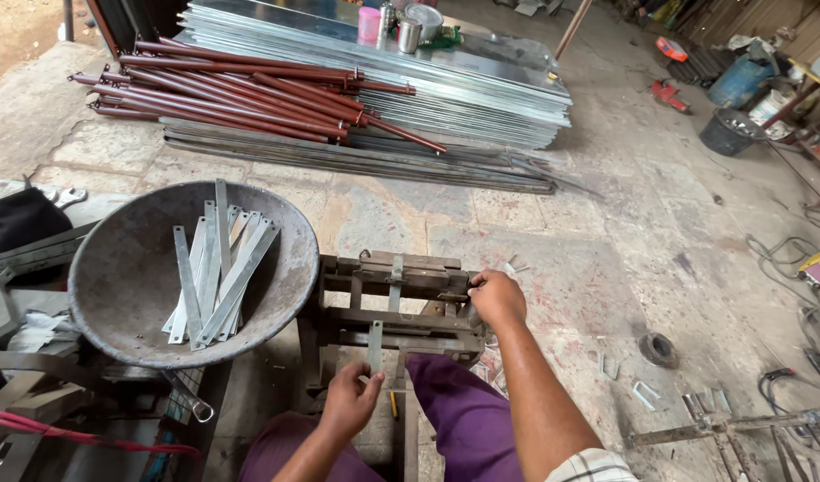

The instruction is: The person repeatedly picks flat metal strips from a bowl, places each into a manual bending jig, and operates the lever to bend the strip into a bracket shape. The finished brackets are dropped onto the floor. The process is repeated continuously throughout the clip.

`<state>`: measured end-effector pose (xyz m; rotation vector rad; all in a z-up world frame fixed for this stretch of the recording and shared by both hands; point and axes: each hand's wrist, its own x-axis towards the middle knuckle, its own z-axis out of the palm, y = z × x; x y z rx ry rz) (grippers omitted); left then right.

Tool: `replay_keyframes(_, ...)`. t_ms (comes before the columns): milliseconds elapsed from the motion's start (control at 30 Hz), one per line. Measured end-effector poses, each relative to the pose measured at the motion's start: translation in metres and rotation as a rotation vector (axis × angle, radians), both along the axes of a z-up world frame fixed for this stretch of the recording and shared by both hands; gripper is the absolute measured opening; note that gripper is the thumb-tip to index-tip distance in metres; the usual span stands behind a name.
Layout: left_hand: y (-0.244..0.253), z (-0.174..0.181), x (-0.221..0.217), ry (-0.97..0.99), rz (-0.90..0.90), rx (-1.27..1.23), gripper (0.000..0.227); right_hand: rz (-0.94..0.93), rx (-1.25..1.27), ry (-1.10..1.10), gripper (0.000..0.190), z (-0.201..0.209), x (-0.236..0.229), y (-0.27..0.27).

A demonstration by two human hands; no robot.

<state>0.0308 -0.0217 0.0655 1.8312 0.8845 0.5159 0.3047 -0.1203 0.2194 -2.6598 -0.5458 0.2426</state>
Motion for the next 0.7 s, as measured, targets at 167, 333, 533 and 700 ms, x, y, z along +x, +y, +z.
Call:
replay_keyframes(167,-0.007,-0.007,0.009,-0.178,0.127,0.054,0.033,0.002,-0.003,-0.015,0.025,-0.003,0.002,0.003)
replay_keyframes(333,0.006,-0.008,-0.003,-0.082,0.091,-0.157,0.035,-0.003,-0.001,0.009,0.025,0.002,0.0,0.001)
replay_keyframes(533,-0.012,0.0,-0.026,-0.146,-0.037,-0.123,0.029,-0.008,-0.002,0.018,0.025,0.001,0.002,0.002)
replay_keyframes(700,-0.063,0.036,0.005,-0.014,-0.438,-0.184,0.028,-0.009,0.021,-0.014,0.024,-0.008,0.007,0.002)
